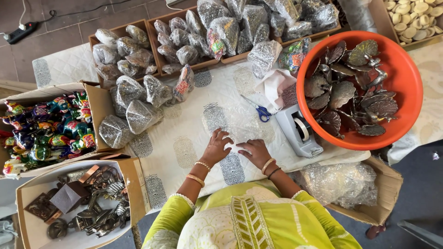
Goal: The person wraps leaf-shaped decorative metal ornaments in bubble wrap at a work table, folding the plastic around each item and securing it, then sets wrapped pieces aside. A tape dispenser and scissors sit on the table, and boxes of unwrapped ornaments and other colorful figurines surround the work area.
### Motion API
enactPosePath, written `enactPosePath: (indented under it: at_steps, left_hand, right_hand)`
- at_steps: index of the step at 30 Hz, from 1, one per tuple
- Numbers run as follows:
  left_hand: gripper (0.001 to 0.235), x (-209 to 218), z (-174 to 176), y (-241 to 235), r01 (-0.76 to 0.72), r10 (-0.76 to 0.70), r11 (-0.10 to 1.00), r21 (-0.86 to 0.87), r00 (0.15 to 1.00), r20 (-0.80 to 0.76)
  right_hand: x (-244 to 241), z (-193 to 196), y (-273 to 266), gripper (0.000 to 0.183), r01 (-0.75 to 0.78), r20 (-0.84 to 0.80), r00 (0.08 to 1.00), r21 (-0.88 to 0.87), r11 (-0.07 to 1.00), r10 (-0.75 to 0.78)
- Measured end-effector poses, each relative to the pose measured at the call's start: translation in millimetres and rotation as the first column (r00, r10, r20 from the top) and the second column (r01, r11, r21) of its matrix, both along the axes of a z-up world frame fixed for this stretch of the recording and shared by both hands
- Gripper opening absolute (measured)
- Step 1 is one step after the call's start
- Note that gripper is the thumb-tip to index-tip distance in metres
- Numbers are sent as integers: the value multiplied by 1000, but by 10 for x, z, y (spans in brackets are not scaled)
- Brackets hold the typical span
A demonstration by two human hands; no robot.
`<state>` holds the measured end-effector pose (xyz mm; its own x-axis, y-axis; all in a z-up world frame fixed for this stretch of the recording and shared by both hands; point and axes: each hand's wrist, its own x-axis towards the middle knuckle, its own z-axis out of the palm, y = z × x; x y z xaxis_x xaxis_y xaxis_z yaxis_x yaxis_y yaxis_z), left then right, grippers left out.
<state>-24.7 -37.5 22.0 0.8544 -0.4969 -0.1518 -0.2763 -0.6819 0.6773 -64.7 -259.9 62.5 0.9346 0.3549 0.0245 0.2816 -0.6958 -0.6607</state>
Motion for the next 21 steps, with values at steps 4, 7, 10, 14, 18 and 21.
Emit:
enactPosePath:
  at_steps: [4,7,10,14,18,21]
  left_hand:
    - [29,-15,107,-28,-17,17,1000,12,1000,-14]
    - [39,10,235,-35,6,-4,999,53,1000,-28]
    - [50,15,269,-37,29,-21,994,101,997,-78]
    - [56,7,233,-67,21,-12,992,124,998,-67]
    - [52,7,97,-86,7,-3,994,108,999,-39]
    - [39,31,-39,-115,-17,18,999,43,999,-32]
  right_hand:
    - [-7,-100,27,15,-17,-56,998,-103,995,11]
    - [-6,-96,27,8,-3,-5,1000,-67,998,3]
    - [-31,-78,17,12,45,74,996,132,990,-55]
    - [-63,-101,2,14,83,-72,995,218,972,-69]
    - [-64,-131,-27,16,109,-145,987,274,956,-71]
    - [-50,-205,-80,19,209,-275,954,304,929,-124]
